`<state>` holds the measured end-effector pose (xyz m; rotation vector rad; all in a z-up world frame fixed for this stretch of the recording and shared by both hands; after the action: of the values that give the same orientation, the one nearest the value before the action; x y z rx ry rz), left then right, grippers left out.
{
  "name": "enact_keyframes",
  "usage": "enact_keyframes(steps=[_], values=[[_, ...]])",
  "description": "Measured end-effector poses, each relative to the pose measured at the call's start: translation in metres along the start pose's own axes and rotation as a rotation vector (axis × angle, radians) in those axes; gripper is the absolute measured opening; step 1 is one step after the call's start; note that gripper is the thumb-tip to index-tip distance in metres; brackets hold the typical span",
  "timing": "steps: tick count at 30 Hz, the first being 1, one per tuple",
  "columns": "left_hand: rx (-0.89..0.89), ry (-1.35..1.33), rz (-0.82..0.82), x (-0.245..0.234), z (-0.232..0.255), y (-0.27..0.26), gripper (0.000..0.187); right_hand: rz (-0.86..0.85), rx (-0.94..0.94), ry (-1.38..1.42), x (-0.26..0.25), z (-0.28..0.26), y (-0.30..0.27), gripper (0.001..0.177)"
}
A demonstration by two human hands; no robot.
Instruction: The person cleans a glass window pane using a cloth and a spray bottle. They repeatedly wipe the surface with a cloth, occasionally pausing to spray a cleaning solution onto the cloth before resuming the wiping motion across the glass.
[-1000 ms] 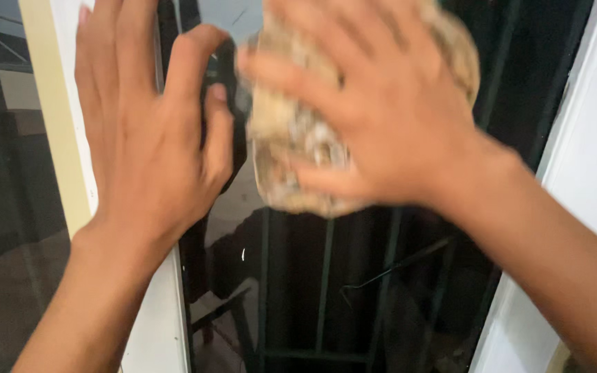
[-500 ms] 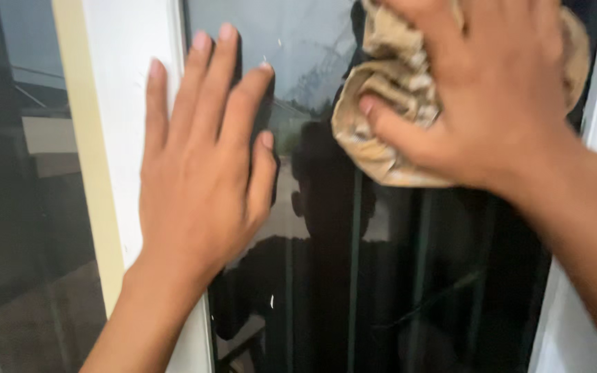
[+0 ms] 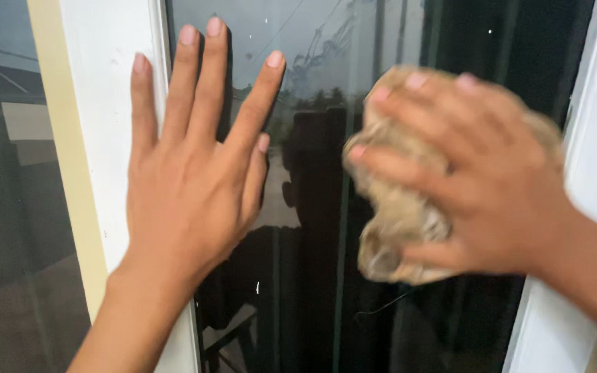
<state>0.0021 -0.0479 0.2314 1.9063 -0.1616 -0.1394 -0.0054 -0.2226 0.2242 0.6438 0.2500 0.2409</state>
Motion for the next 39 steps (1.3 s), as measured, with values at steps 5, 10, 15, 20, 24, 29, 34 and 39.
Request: enact_keyframes(steps=[5, 10, 15, 20, 24, 29, 34, 39], values=[[-0.013, -0.045, -0.026, -0.002, 0.003, -0.010, 0.062, 0.017, 0.170, -0.098, -0.013, 0.033, 0.031, 0.072], [-0.030, -0.068, -0.046, -0.005, 0.006, -0.024, 0.062, 0.123, 0.228, -0.115, -0.002, 0.003, 0.056, 0.083], [-0.029, -0.110, -0.041, -0.007, 0.005, -0.037, 0.061, 0.002, 0.075, 0.086, 0.021, -0.055, 0.040, 0.096], [-0.032, -0.151, -0.024, -0.012, 0.004, -0.046, 0.061, -0.051, -0.006, 0.103, 0.016, -0.053, 0.008, 0.092], [-0.033, -0.116, -0.017, -0.009, 0.007, -0.048, 0.062, -0.005, 0.051, 0.017, 0.003, -0.017, 0.008, 0.084], [-0.046, -0.122, -0.013, -0.011, 0.005, -0.049, 0.062, 0.063, 0.167, -0.057, 0.006, -0.014, 0.028, 0.079], [-0.063, -0.134, 0.010, -0.015, 0.003, -0.048, 0.059, 0.021, 0.047, 0.065, 0.022, -0.062, 0.027, 0.086], [-0.068, -0.145, 0.026, -0.016, 0.003, -0.050, 0.058, -0.058, 0.004, 0.079, 0.023, -0.065, -0.008, 0.089]])
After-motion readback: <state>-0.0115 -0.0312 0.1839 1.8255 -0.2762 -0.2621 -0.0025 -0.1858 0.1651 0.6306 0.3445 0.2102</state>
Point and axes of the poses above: each hand's wrist, its own y-axis towards the middle knuckle, its own x-axis out of the palm, z = x × y, the point moved 10 cm from there along y, towards the middle knuckle, and after that the axes turned 1 degree about z, right-handed, at the moved point
